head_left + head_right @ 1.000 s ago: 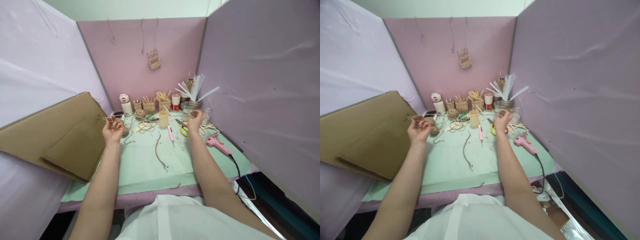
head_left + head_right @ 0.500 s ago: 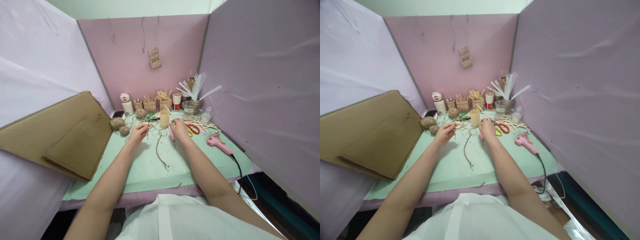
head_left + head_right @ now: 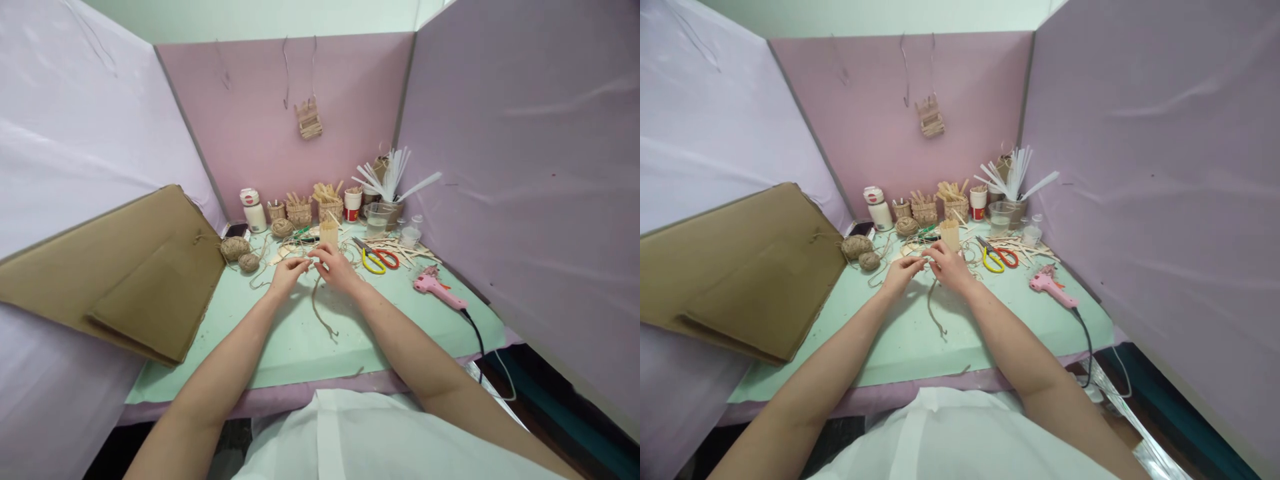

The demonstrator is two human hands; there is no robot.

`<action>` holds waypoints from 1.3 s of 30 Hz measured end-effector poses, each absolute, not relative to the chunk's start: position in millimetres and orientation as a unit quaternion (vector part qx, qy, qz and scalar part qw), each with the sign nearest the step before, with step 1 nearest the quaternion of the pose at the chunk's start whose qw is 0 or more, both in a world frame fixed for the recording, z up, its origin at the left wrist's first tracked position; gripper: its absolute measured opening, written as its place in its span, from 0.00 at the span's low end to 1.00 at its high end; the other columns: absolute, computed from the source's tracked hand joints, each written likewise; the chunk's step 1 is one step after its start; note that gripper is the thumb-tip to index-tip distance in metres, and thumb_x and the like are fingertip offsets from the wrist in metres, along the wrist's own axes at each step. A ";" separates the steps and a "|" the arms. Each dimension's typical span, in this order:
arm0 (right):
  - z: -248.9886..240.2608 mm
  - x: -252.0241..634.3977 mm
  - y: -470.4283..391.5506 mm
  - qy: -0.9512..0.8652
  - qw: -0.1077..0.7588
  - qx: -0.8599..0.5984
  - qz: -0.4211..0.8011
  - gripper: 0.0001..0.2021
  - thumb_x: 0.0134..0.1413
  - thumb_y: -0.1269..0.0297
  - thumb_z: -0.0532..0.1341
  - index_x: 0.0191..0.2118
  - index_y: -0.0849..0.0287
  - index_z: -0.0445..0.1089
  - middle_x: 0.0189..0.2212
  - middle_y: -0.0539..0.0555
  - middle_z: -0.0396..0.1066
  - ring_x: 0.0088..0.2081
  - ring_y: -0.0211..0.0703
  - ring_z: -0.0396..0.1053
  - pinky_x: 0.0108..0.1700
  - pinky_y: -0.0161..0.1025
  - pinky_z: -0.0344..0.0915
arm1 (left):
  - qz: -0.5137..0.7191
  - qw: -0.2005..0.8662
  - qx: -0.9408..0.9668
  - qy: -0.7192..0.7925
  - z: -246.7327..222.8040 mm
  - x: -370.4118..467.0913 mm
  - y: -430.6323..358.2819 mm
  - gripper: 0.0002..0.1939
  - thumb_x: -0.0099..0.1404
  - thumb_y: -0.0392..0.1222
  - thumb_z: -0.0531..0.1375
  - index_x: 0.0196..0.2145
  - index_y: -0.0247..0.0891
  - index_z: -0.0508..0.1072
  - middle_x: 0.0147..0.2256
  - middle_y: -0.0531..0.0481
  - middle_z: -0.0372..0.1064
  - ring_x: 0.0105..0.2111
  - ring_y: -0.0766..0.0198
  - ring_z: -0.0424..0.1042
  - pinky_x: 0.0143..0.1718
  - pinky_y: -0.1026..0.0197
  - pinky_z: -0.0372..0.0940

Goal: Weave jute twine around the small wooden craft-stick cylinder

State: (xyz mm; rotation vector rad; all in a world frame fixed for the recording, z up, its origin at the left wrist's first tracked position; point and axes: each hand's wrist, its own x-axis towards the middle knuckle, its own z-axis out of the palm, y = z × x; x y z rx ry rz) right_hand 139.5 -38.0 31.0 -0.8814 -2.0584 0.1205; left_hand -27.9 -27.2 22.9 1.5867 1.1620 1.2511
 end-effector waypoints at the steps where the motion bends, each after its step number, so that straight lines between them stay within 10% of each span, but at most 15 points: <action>1: 30.6 139.3 -38.0 -0.830 0.429 -0.353 0.042 0.14 0.54 0.72 0.52 0.46 0.55 0.66 0.43 0.56 0.61 0.42 0.41 0.62 0.40 0.35 0.59 | 0.495 0.386 0.630 0.458 23.1 -27.6 -27.5 0.14 0.51 0.50 0.62 0.26 0.35 0.76 0.23 0.51 0.69 0.26 0.66 0.64 0.30 0.63 0.58; 11: 27.6 139.2 -32.7 -0.812 0.450 -0.362 0.086 0.07 0.55 0.67 0.53 0.34 0.57 0.68 0.39 0.54 0.62 0.39 0.39 0.62 0.38 0.35 0.56 | 0.475 0.357 0.658 0.462 23.9 -25.7 -29.7 0.13 0.51 0.48 0.61 0.27 0.35 0.76 0.23 0.50 0.70 0.25 0.66 0.65 0.29 0.64 0.59; 29: 25.0 129.4 -25.7 -0.432 0.457 -0.331 0.704 0.11 0.36 0.62 0.65 0.26 0.60 0.63 0.20 0.44 0.56 0.21 0.29 0.50 0.20 0.29 0.43 | 0.466 0.415 0.631 0.461 18.8 -23.3 -26.3 0.17 0.50 0.52 0.62 0.29 0.35 0.75 0.21 0.52 0.67 0.21 0.69 0.59 0.25 0.65 0.55; 39: 24.7 128.8 -24.3 -0.483 0.484 -0.419 0.598 0.11 0.38 0.60 0.63 0.29 0.58 0.66 0.23 0.46 0.60 0.24 0.31 0.56 0.23 0.29 0.52 | 0.498 0.334 0.629 0.495 19.6 -24.2 -27.3 0.15 0.52 0.49 0.60 0.31 0.34 0.76 0.22 0.50 0.69 0.24 0.66 0.64 0.27 0.63 0.59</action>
